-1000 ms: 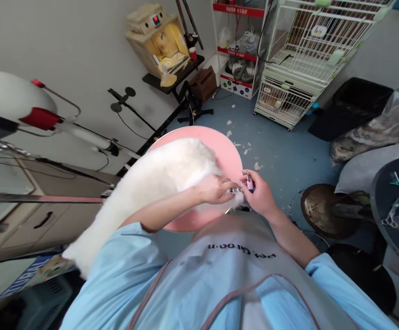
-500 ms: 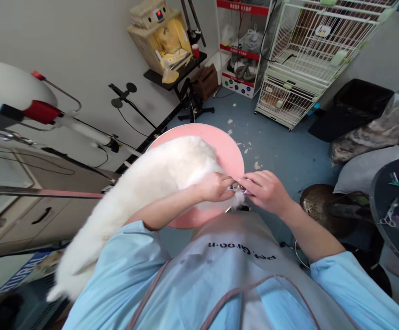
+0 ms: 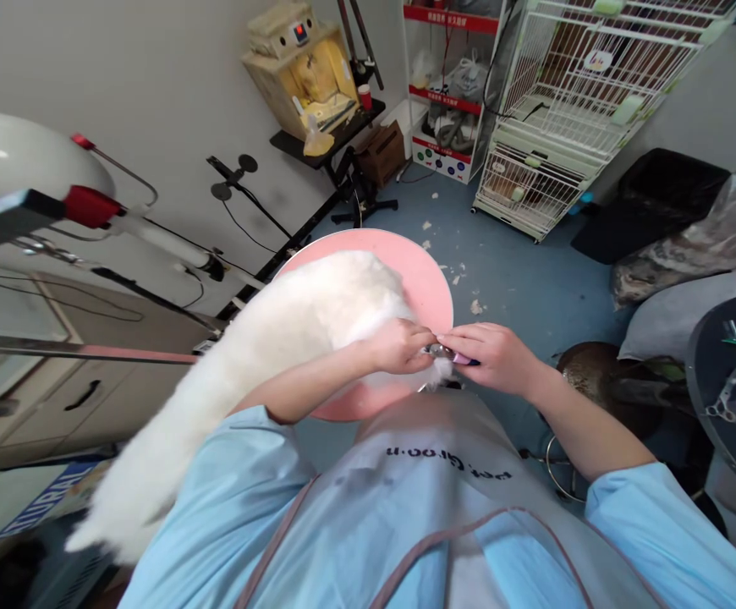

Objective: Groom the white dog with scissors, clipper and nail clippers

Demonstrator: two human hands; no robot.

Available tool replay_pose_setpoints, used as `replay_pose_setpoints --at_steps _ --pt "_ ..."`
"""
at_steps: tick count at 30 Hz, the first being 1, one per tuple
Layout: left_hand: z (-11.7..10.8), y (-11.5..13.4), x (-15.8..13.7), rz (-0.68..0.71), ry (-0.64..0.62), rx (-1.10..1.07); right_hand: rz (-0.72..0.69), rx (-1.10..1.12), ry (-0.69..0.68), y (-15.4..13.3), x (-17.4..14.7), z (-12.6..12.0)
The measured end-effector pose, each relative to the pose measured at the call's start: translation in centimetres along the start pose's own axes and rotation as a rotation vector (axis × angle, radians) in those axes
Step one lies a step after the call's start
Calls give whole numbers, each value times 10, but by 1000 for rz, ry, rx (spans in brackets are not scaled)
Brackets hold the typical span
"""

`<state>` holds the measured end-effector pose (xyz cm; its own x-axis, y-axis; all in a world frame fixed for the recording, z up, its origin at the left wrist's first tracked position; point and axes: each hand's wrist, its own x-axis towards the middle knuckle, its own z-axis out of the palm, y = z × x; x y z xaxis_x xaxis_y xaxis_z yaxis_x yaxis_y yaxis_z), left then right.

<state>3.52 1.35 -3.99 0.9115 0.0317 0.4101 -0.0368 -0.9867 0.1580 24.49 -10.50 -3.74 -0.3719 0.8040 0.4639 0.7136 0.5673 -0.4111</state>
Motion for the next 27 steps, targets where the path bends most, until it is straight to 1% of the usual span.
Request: replay_pose_setpoints --at_steps 6,10,13,16,20,22,25,27 --pt "1 0 1 -12 -27 -36 20 -14 16 -2 -3 3" --pt "3 0 0 -40 -72 -38 47 -49 19 -2 -6 5" --pt "3 0 0 -27 -60 -37 52 -54 41 -1 -8 6" --pt "-1 -1 0 -14 -25 -56 117 -32 116 0 -6 8" --pt "-6 -2 0 23 -8 -72 290 77 221 1 -3 19" --pt "-8 -3 -2 12 5 -52 348 116 257 0 -4 27" --pt "-8 -2 -5 -37 20 -29 365 115 321 -6 -5 34" --pt "-8 -1 -5 -62 36 -19 317 63 364 -12 -6 34"
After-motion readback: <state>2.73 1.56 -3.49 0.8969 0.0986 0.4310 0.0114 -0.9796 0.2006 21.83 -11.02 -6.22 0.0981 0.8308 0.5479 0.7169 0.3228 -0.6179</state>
